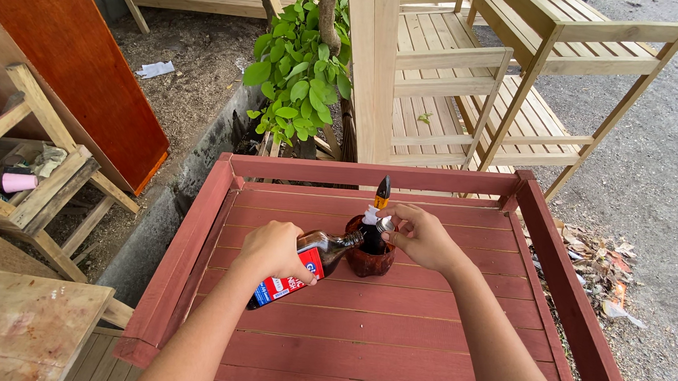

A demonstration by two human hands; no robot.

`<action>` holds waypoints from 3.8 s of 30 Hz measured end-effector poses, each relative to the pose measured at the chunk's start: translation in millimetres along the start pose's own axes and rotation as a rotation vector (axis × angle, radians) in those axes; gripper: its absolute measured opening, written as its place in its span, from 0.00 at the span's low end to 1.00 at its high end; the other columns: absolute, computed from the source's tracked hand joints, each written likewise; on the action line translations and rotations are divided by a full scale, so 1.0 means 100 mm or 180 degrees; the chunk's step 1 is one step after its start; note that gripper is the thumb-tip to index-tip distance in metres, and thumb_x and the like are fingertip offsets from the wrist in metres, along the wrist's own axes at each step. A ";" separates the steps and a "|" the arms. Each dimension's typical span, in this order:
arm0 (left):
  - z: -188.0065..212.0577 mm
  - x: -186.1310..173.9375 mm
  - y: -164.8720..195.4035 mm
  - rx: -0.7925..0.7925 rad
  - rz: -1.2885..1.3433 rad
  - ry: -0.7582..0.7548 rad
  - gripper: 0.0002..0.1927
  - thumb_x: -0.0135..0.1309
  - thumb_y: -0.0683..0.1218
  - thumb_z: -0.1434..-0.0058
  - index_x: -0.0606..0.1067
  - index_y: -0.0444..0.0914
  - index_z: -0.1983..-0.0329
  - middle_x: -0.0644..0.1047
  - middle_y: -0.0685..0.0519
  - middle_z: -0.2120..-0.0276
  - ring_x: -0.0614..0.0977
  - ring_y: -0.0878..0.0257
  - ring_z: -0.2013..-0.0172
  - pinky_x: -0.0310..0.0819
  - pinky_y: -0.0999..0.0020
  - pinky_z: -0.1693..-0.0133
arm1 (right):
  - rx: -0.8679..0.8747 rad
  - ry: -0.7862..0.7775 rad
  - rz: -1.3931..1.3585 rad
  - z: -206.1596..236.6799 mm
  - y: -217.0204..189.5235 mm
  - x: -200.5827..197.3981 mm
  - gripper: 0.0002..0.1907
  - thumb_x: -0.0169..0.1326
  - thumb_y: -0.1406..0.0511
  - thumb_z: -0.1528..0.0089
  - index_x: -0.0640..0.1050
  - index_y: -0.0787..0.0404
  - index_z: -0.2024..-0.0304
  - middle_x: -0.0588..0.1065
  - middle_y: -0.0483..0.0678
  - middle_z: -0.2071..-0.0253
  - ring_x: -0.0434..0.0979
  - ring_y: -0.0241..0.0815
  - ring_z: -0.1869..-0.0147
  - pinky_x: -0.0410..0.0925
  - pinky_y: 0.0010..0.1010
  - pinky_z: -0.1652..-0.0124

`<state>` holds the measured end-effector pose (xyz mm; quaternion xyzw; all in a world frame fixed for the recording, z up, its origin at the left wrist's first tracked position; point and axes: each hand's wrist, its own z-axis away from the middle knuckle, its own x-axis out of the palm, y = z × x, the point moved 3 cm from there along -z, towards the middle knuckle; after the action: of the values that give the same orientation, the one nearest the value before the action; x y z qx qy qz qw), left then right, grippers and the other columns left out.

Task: The person pours wood stain from a bottle into a cut plastic container, then uses a brush to apply the stain to the edges and side rails of a red-painted wooden tray table, working around the piece while holding the stain container in one hand.

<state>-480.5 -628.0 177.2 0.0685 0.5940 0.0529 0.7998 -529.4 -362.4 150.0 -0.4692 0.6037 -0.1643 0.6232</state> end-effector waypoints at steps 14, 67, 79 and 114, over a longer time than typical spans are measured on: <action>0.03 0.02 -0.02 -0.0097 0.0120 -0.0012 0.32 0.75 0.62 0.69 0.83 0.45 0.60 0.85 0.52 0.66 0.87 0.58 0.62 0.82 0.59 0.56 | 0.0095 -0.0069 -0.0144 -0.02 -0.05 0.04 0.19 0.63 0.68 0.42 0.80 0.55 0.48 0.78 0.43 0.65 0.72 0.35 0.67 0.71 0.31 0.62; -0.11 0.55 0.08 0.1430 0.3887 -0.0493 0.26 0.76 0.42 0.63 0.80 0.37 0.58 0.85 0.53 0.64 0.86 0.67 0.63 0.82 0.69 0.57 | -0.0976 -0.1296 -0.0097 -0.20 -1.14 -0.55 0.21 0.60 0.79 0.46 0.83 0.61 0.51 0.82 0.47 0.52 0.84 0.36 0.50 0.79 0.30 0.51; -0.08 0.69 0.33 0.1404 0.3853 -0.0665 0.27 0.77 0.43 0.65 0.80 0.37 0.60 0.85 0.54 0.65 0.86 0.67 0.65 0.83 0.69 0.60 | -0.0646 -0.0849 0.1716 0.12 -1.11 -0.56 0.16 0.59 0.56 0.40 0.80 0.64 0.63 0.79 0.57 0.72 0.80 0.56 0.64 0.71 0.46 0.62; 0.83 1.63 1.90 0.2653 0.2555 -0.2224 0.29 0.78 0.47 0.67 0.80 0.36 0.61 0.86 0.53 0.65 0.86 0.68 0.64 0.83 0.68 0.59 | 0.1484 0.1017 0.1025 3.19 -0.90 -0.57 0.17 0.61 0.67 0.44 0.79 0.61 0.52 0.80 0.51 0.58 0.83 0.46 0.56 0.75 0.38 0.56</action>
<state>-354.0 -417.9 79.7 0.5997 0.1997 0.0871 0.7700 -219.8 -240.8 200.8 -0.1805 0.7065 -0.2690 0.6292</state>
